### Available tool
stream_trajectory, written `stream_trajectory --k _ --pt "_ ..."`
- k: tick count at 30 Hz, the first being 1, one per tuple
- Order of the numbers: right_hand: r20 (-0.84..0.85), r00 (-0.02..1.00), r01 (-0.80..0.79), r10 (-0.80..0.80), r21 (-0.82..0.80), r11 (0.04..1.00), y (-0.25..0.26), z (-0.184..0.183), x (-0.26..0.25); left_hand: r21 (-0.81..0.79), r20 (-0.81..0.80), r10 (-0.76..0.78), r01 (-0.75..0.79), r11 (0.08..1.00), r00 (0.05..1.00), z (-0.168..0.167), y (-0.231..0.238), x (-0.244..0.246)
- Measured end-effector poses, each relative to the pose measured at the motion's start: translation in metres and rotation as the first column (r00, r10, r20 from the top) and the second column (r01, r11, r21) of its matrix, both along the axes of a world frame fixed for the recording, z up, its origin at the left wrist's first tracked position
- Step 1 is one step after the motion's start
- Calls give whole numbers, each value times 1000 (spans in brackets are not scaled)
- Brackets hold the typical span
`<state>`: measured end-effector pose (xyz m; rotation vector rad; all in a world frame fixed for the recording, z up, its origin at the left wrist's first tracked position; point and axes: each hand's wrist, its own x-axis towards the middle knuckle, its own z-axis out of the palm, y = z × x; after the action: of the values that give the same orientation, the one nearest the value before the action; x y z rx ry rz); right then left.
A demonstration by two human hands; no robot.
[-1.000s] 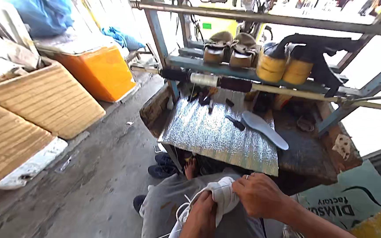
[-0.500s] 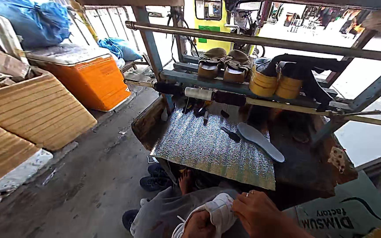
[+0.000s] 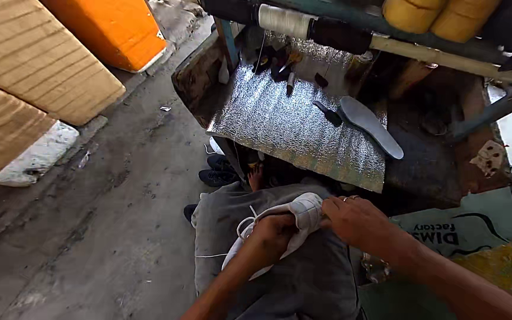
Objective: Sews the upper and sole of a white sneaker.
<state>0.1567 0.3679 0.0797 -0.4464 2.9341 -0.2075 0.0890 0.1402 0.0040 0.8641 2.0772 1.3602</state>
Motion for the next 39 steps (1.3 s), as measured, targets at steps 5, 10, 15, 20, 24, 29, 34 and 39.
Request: stream_trajectory --k 5,10,15,20,24,29,34,39 --pt "-252 967 46 -31 55 997 20 -12 -8 134 49 39 -45 990 998 -1 7 -4" --pt "-386 898 251 -210 59 966 57 -10 7 254 116 82 -109 961 990 -9 10 -2" --pt "-201 864 456 -462 -80 887 75 -27 40 235 77 -26 7 972 997 -7 8 -3" --pt "17 934 313 -356 -520 795 46 -72 67 160 118 -80 61 985 990 -4 4 -7" --pt "-128 927 70 -352 -864 499 23 -79 69 113 120 -49 36 993 992 -3 5 -5" --pt "-369 773 61 -516 -766 639 -1 -73 47 148 99 -43 28 989 994 -5 7 -3" --pt "-542 655 262 -527 -490 831 -9 -72 28 167 86 -35 21 986 996 -6 8 -2" --pt "-289 620 261 -729 -801 539 10 -65 34 190 54 17 -27 981 998 -11 8 6"
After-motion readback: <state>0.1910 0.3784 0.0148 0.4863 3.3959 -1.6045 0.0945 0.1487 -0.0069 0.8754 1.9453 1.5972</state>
